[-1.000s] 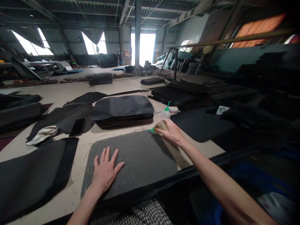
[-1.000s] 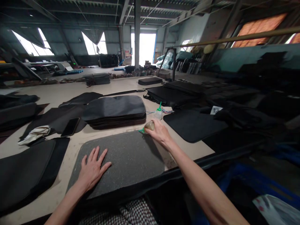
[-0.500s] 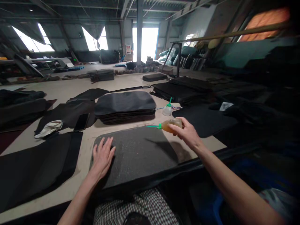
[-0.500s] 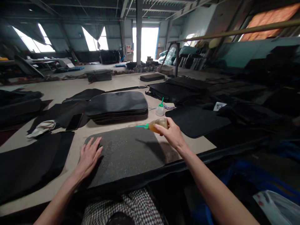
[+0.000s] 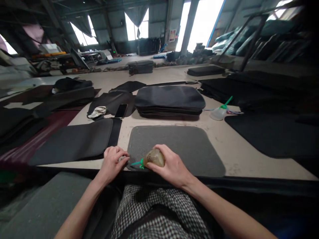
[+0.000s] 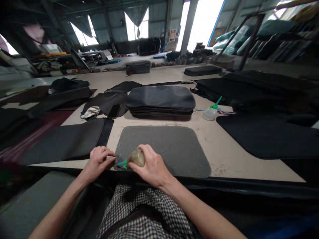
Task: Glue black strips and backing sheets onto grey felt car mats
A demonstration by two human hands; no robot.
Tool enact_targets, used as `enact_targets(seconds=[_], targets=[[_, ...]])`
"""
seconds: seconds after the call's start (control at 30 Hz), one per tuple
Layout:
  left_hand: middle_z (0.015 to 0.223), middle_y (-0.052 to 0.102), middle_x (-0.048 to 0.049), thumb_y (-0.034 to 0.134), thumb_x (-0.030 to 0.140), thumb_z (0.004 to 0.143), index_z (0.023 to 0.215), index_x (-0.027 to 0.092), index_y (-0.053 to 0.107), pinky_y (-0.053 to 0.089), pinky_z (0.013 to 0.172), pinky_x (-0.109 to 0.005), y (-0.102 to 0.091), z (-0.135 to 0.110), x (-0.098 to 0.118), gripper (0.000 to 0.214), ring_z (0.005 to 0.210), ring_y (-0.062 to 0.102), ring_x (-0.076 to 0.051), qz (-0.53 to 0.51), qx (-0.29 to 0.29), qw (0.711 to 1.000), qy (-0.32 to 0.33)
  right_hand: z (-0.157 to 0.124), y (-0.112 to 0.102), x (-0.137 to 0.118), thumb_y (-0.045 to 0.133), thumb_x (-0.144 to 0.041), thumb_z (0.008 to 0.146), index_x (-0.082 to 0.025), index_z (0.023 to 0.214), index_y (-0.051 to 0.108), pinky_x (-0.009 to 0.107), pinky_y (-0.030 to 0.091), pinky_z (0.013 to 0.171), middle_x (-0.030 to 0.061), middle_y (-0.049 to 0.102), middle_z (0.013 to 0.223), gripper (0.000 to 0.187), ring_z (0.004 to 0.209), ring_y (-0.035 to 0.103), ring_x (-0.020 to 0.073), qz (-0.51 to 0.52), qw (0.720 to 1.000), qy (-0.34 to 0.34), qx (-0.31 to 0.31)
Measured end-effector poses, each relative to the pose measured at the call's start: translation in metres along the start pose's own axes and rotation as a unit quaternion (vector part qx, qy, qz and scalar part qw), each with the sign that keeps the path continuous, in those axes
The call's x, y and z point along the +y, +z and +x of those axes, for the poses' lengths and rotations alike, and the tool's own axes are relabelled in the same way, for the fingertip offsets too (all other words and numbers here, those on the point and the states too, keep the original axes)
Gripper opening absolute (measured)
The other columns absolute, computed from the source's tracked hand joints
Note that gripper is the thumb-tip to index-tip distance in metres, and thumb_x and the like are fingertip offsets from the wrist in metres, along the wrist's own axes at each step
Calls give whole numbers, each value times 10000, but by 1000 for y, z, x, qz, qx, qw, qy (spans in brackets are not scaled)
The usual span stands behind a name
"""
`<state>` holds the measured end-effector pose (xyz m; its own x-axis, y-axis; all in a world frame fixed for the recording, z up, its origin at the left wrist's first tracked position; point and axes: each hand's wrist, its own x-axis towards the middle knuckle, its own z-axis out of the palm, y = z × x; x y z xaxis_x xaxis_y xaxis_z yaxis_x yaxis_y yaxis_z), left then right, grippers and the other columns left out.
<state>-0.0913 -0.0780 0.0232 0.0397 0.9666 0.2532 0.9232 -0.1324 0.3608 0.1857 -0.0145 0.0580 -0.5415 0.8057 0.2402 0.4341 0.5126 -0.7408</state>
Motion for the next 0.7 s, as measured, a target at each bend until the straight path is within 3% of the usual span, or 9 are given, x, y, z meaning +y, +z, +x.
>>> enact_targets(seconds=[0.13, 0.27, 0.47, 0.7], targets=[[976, 627, -35, 551, 314, 989, 999, 275, 730, 318, 1052, -493, 9, -3, 9, 184, 1015, 536, -223, 21, -12, 999, 24, 2, 12, -7, 741, -378, 851, -237, 1181, 520, 447, 539, 870, 73, 607, 1117, 422, 974, 640, 261, -30, 999, -33, -21], [1010, 625, -41, 595, 298, 968, 1023, 289, 747, 265, 1093, -539, 17, 2, 11, 161, 1037, 545, -229, 63, -29, 997, 41, 0, 5, -11, 728, -369, 867, -244, 1184, 521, 443, 541, 850, 69, 603, 1105, 399, 964, 642, 263, -52, 997, -43, -31], [1015, 633, -45, 607, 305, 959, 975, 287, 757, 263, 1089, -540, 25, 8, 7, 152, 1029, 554, -233, 95, -47, 994, 30, -13, -29, 0, 722, -405, 871, -224, 1178, 537, 410, 529, 823, 76, 628, 1119, 401, 967, 646, 260, -76, 996, -22, -35], [1002, 650, -43, 617, 317, 940, 923, 288, 758, 278, 1068, -517, 30, 13, 1, 145, 1024, 560, -239, 102, -45, 993, 41, -46, -82, 30, 721, -435, 858, -240, 1161, 555, 395, 515, 827, 62, 653, 1105, 397, 960, 651, 251, -106, 994, 30, 9]])
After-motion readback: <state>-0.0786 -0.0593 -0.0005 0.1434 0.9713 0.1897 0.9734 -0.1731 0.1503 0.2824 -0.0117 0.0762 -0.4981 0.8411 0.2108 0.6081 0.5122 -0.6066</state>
